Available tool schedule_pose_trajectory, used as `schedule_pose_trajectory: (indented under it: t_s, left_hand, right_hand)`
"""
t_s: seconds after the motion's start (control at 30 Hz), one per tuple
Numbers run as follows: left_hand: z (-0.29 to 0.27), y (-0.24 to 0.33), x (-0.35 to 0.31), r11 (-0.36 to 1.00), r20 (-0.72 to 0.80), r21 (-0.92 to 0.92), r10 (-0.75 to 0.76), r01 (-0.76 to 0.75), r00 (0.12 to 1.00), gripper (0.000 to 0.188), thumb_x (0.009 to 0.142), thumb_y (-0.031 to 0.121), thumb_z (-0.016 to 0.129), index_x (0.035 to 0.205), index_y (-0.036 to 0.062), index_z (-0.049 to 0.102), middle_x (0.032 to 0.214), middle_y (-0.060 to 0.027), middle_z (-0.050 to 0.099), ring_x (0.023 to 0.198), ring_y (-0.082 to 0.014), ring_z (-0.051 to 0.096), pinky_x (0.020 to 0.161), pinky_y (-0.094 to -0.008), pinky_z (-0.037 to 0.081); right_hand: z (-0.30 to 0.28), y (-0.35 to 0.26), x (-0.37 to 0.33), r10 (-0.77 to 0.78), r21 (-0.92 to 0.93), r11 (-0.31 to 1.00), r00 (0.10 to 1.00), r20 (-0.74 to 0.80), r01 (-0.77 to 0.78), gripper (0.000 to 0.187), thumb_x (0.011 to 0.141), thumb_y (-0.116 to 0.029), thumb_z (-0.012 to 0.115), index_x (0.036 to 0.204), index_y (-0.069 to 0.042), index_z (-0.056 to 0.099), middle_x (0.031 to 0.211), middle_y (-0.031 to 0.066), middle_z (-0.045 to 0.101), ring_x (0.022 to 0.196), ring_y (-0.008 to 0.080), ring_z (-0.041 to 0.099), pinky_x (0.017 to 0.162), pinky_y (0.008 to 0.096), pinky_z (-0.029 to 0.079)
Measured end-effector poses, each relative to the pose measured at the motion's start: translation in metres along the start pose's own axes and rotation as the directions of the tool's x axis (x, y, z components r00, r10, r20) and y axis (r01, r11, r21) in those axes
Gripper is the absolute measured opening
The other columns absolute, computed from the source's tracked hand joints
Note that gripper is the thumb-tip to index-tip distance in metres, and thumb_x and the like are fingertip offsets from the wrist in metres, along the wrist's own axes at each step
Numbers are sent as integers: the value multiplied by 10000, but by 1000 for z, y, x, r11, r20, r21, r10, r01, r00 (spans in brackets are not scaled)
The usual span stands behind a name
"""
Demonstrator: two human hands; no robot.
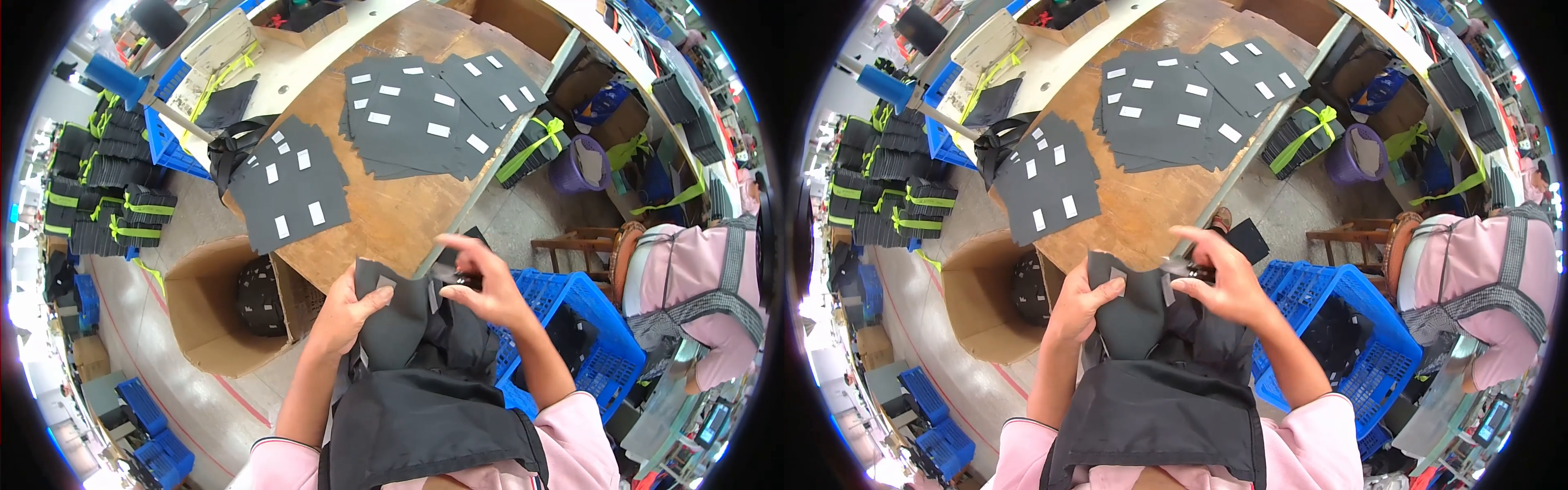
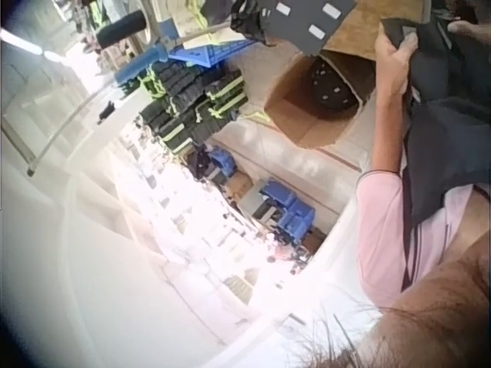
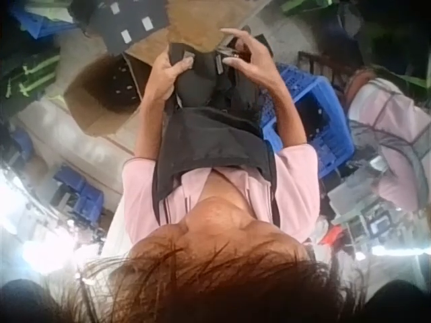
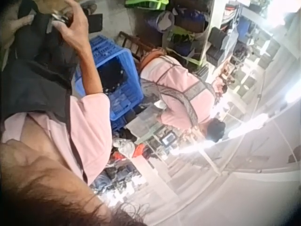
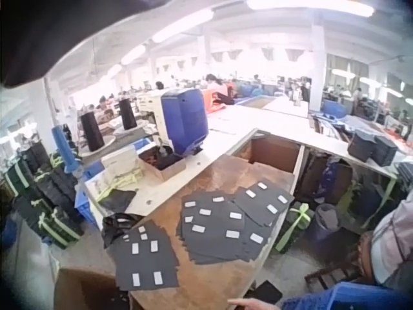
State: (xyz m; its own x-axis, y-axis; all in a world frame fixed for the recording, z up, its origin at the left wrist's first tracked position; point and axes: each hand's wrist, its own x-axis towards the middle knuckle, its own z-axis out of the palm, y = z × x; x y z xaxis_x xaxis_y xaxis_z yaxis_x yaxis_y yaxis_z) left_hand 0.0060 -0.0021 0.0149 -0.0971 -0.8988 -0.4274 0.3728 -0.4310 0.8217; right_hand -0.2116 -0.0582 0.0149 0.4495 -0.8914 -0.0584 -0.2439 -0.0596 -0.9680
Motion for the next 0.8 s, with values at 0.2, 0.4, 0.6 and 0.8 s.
schedule_pose_trajectory:
  t_s: [0.2, 0.4, 0.6, 0.8]
  left_hand:
    - [6, -15, 5, 997, -111, -58, -55, 48, 992, 283, 849, 149, 648, 1094, 53, 544, 910, 1, 551, 834, -79, 523, 743, -238, 430]
    - [8, -12, 3, 1000, -196, 6, -13, 14, 981, 243, 764, 106, 732, 920, 59, 552, 795, 13, 551, 737, -78, 525, 682, -232, 430]
    - [11, -6, 3, 1000, -209, 15, 23, -21, 978, 229, 759, 83, 725, 894, 63, 542, 802, 10, 551, 745, -80, 523, 680, -230, 425]
    - [-15, -4, 16, 993, -339, 93, 106, -79, 935, 246, 737, 65, 729, 915, 64, 559, 810, 8, 563, 756, -88, 528, 694, -232, 426]
  right_hand:
    - [5, 9, 2, 107, 169, 972, 950, 294, -162, 197, 727, -95, 691, 726, -4, 516, 685, -11, 448, 623, 63, 407, 548, 247, 335]
    - [35, -10, -16, -203, -350, 933, 928, -312, 86, 231, 722, -118, 712, 910, -52, 595, 772, 91, 537, 628, 230, 547, 544, 309, 439]
    - [33, 2, -23, -408, -506, 814, 902, -143, 287, 299, 636, -40, 734, 910, -72, 619, 786, 79, 563, 615, 221, 564, 513, 308, 455]
    - [37, 18, 12, -449, -371, 870, 833, -323, 325, 250, 697, -24, 707, 927, -56, 616, 757, 89, 536, 547, 216, 536, 487, 308, 440]
